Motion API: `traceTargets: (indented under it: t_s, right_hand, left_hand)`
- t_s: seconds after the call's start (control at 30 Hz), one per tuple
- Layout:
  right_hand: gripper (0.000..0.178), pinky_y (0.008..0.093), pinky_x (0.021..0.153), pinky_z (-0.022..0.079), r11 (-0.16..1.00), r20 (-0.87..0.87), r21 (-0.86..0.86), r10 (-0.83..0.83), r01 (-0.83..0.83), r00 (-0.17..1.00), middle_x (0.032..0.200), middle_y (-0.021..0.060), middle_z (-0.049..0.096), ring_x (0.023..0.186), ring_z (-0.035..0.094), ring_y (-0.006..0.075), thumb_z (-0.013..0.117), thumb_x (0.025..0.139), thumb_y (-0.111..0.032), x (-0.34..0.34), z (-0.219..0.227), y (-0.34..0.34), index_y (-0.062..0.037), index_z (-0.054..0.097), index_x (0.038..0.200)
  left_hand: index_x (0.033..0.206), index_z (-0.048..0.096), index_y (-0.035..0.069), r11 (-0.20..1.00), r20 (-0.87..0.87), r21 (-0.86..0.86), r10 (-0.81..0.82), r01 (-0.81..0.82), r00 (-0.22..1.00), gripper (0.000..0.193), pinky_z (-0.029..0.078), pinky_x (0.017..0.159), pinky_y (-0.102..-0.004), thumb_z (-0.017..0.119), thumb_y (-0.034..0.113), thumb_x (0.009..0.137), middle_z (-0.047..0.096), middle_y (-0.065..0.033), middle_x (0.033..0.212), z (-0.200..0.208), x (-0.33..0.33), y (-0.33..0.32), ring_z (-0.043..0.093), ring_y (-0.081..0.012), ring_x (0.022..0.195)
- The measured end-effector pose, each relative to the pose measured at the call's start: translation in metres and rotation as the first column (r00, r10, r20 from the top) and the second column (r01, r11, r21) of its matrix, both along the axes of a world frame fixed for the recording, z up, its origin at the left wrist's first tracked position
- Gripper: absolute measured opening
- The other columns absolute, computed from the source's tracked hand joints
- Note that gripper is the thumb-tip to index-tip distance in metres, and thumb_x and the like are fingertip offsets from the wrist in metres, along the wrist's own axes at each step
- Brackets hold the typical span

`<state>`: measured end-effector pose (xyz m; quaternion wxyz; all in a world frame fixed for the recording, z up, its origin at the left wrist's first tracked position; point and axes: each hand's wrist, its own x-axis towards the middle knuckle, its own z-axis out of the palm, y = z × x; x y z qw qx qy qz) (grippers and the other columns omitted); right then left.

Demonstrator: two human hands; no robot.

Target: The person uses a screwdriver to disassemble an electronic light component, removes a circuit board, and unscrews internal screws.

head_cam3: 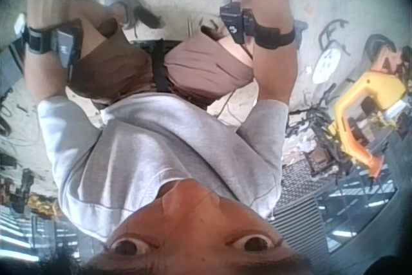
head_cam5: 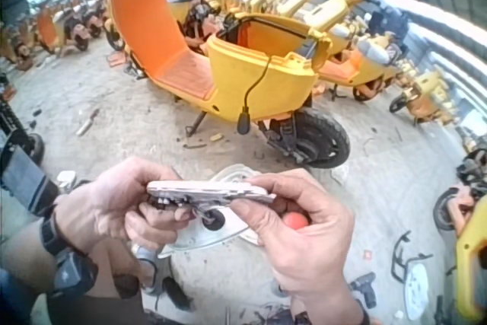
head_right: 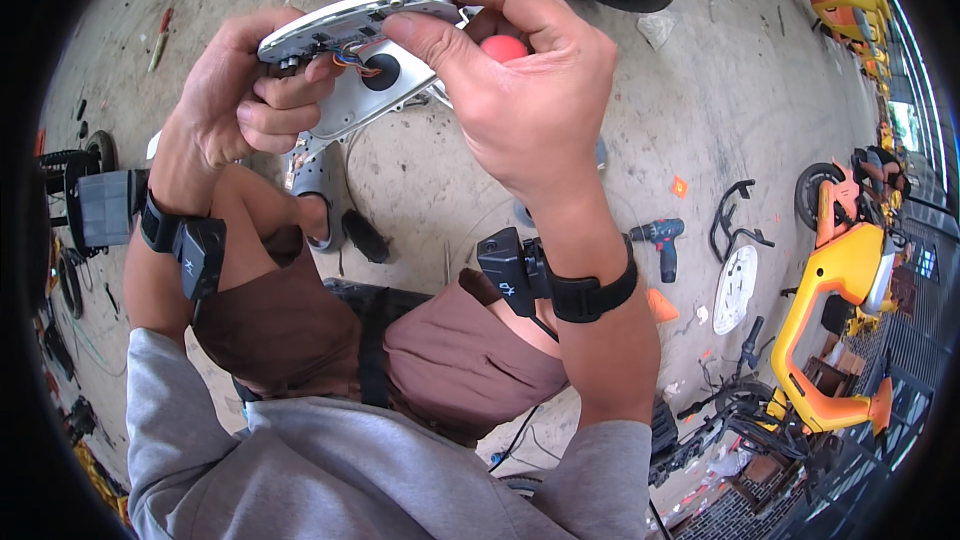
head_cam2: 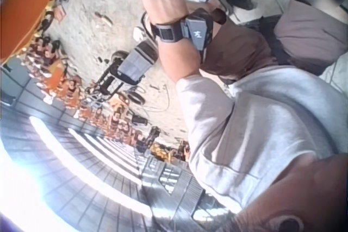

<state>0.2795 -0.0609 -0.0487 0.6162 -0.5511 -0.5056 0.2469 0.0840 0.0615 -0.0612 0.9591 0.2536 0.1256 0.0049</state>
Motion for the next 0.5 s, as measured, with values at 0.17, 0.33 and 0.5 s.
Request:
traceTargets:
  t_s: [0.17,0.33,0.5]
  right_hand:
    - [0.021,0.0175,0.054,0.039,0.999,0.002,-0.046,0.003,-0.003,1.000,0.080,-0.0016,0.066,0.062,0.052,0.0017,0.084,0.076,-0.009,0.000,0.003,0.001,0.0000,0.075,0.093]
    - [0.022,0.0181,0.055,0.040,0.996,0.019,-0.087,0.004,-0.002,1.000,0.079,-0.0006,0.066,0.063,0.053,0.0024,0.085,0.076,-0.009,0.003,0.006,-0.001,0.0005,0.075,0.092]
    - [0.021,0.0184,0.056,0.042,0.997,-0.020,-0.073,0.036,-0.038,0.999,0.082,0.0016,0.067,0.065,0.055,0.0038,0.084,0.076,-0.007,0.003,0.015,0.001,0.0009,0.075,0.093]
  left_hand:
    - [0.084,0.052,-0.001,0.999,-0.046,0.034,0.035,-0.034,0.998,0.036,0.016,0.030,-0.0185,0.036,0.028,0.099,0.024,0.0077,0.053,0.004,-0.002,-0.001,0.021,-0.0022,0.040]
    - [0.082,0.053,-0.001,0.996,-0.114,0.073,0.061,-0.052,0.992,0.035,0.016,0.031,-0.0190,0.038,0.026,0.098,0.023,0.0079,0.052,0.008,0.000,-0.003,0.021,-0.0023,0.039]
    - [0.082,0.053,0.000,0.996,-0.136,0.073,0.062,-0.052,0.989,0.035,0.016,0.032,-0.0198,0.037,0.026,0.099,0.023,0.0076,0.052,0.019,0.000,-0.002,0.020,-0.0031,0.039]
